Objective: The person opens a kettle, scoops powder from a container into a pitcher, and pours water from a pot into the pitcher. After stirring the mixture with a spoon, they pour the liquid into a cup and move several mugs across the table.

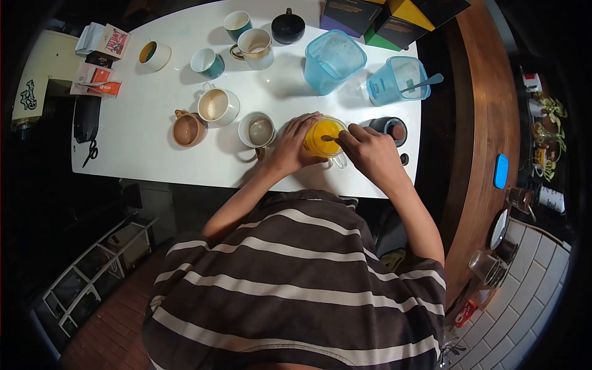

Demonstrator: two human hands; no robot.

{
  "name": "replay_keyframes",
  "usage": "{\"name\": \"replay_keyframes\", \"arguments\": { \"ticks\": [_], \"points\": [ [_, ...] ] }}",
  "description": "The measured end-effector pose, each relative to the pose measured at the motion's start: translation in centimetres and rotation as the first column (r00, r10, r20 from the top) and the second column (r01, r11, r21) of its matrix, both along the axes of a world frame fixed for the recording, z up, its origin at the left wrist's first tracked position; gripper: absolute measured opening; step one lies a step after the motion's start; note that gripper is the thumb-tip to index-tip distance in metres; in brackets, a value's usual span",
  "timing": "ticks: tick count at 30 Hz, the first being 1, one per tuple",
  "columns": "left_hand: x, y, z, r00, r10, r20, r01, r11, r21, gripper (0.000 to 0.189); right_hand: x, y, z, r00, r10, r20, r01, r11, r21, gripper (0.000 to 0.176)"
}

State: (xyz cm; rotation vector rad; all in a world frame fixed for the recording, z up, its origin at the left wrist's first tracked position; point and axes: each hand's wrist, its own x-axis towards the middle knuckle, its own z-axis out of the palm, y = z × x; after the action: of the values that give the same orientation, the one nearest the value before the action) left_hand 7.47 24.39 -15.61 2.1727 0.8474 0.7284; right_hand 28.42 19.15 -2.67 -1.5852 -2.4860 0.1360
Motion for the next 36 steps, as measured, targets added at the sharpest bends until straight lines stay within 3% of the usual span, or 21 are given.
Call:
{"name": "replay_keyframes", "arguments": {
  "ticks": [2,5,23,36],
  "points": [
    [0.0,-0.4,0.4,0.996,0.003,0.095,-0.005,1.0,0.015,0.097,0.2,0.0,-0.3,0.999,0.045,-0.03,-0.044,0.999,0.022,0.016],
    [0.1,-1.2,1.5,0.993,0.048,0.104,-0.043,0.998,-0.047,0.092,0.4,-0.3,-0.6,0.999,0.043,-0.013,-0.042,0.998,0.053,0.017],
    [0.5,-1.8,1.4,0.994,0.109,0.021,-0.109,0.994,-0.028,0.099,0.7,-1.8,-2.1,0.98,-0.118,-0.163,0.097,0.987,-0.131,0.016],
    [0.4,-1.6,2.1,0.996,0.087,-0.007,-0.088,0.996,-0.033,0.101,0.6,-0.9,-2.0,0.994,-0.106,-0.023,0.106,0.994,-0.017,0.023]
  ]
}}
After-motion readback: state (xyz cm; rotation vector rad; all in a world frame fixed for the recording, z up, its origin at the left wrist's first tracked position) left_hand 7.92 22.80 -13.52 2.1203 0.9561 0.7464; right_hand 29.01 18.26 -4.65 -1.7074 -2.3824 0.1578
